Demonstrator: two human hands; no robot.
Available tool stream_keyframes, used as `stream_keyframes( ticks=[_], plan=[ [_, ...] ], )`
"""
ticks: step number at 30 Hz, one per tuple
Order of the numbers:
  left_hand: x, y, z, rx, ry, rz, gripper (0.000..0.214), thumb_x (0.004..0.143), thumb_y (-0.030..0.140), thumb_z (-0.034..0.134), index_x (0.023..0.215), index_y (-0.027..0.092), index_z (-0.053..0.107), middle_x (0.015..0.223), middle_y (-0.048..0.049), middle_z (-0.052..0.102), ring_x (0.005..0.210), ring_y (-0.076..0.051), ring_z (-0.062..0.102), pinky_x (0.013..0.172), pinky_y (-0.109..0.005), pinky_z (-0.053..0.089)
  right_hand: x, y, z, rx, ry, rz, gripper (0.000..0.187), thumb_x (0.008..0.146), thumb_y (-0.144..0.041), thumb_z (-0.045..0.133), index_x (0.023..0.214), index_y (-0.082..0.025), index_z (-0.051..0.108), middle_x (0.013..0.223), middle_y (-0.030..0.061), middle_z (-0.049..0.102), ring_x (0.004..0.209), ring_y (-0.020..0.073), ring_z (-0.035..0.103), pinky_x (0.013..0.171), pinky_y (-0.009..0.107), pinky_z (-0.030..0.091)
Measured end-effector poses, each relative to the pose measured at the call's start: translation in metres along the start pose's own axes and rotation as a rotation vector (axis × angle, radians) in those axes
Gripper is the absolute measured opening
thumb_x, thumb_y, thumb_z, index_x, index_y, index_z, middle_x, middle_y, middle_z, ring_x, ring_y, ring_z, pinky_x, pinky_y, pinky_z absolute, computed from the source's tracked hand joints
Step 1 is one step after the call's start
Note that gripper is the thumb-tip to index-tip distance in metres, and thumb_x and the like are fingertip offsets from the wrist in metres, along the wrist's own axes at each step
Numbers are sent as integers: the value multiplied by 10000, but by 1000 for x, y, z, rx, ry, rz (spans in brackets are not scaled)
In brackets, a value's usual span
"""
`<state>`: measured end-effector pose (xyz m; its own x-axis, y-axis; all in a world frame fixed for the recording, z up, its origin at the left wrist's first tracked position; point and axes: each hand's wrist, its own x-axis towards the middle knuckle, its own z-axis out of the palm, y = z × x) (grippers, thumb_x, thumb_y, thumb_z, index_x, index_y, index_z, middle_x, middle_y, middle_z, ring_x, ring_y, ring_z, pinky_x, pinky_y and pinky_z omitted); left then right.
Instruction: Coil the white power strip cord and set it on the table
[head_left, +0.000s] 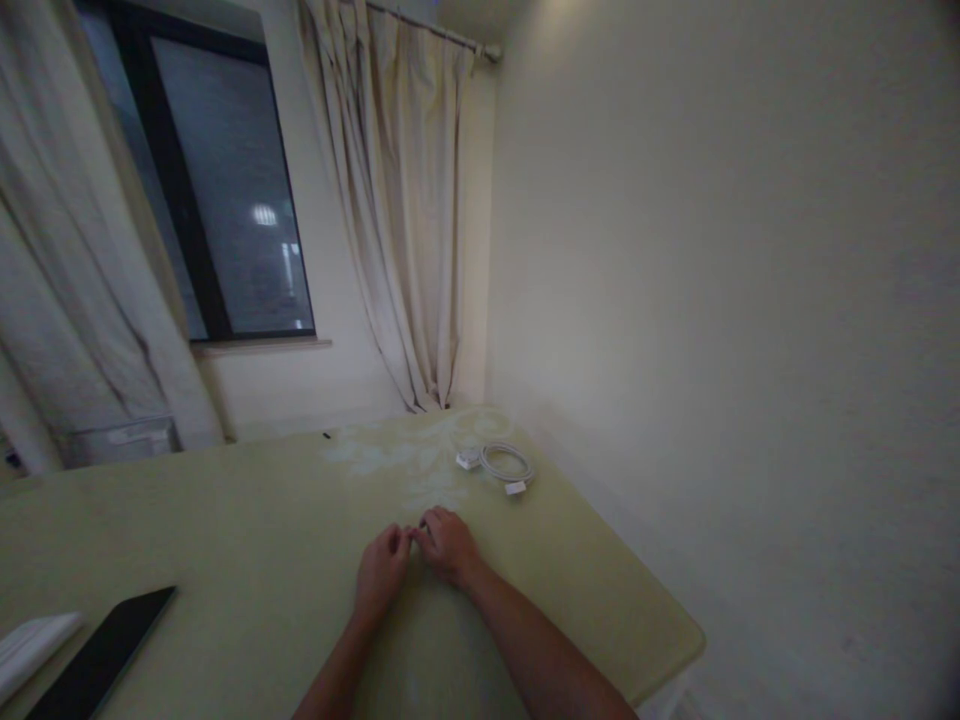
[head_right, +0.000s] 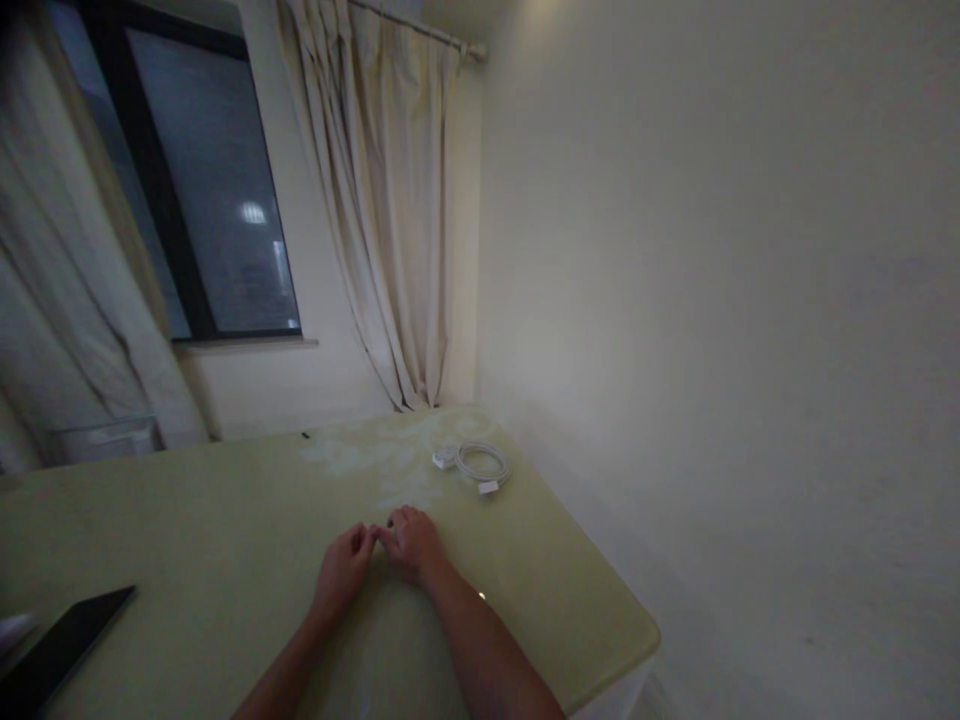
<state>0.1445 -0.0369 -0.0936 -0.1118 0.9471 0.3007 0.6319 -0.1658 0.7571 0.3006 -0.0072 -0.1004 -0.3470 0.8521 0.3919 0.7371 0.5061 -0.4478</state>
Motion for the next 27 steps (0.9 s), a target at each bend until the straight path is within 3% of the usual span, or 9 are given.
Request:
stream_keyframes(
  ticks=[7,11,16,19,21,23,27],
  plan=[
    [0,-3,4,-58,0,-12,404,903,540,430,624,247,415,562,22,448,575,-163,433,598,-295,297,-4,-4,-6,-19,85,19,290,1075,-457,528,1037,-211,675,1042,95,723,980,249,642,901,371,466],
    [0,-5,4,-76,-7,-23,449,897,614,399,629,256,361,572,25,405,587,-165,421,600,-303,291,4,3,-37,-38,219,104,248,1088,-344,474,1056,-217,684,1076,101,719,1062,249,628,990,386,445],
    [-2,-7,5,-88,-6,-41,529,887,723,352,629,262,328,573,29,366,584,-167,403,592,-307,279,39,66,-120,-129,374,419,323,1093,-314,406,1146,-173,691,1207,163,699,1203,281,601,1082,414,411],
    [-3,-8,7,-95,-8,-54,549,885,748,347,633,259,337,576,28,372,588,-167,397,594,-310,276,47,114,-154,-175,372,696,302,1033,-267,520,1234,-100,673,1324,260,642,1282,355,593,1068,464,433],
    [-4,-7,7,-96,-10,-66,550,887,746,357,635,257,344,578,27,380,588,-165,393,593,-312,273,43,138,-161,-168,308,855,396,960,-320,674,1237,-37,668,1325,335,620,1260,427,613,1015,504,479],
    [-5,-6,7,-98,-13,-76,551,889,746,359,636,256,344,583,24,386,591,-164,393,591,-312,274,38,154,-159,-142,242,969,480,895,-350,779,1236,-31,670,1316,348,621,1235,438,637,984,495,515],
    [-6,-5,5,-101,-18,-87,567,892,764,352,641,255,339,587,23,379,600,-166,401,589,-307,289,37,171,-154,-64,157,1065,426,953,-348,758,1300,-122,658,1355,204,644,1189,314,673,987,464,568]
  ],
)
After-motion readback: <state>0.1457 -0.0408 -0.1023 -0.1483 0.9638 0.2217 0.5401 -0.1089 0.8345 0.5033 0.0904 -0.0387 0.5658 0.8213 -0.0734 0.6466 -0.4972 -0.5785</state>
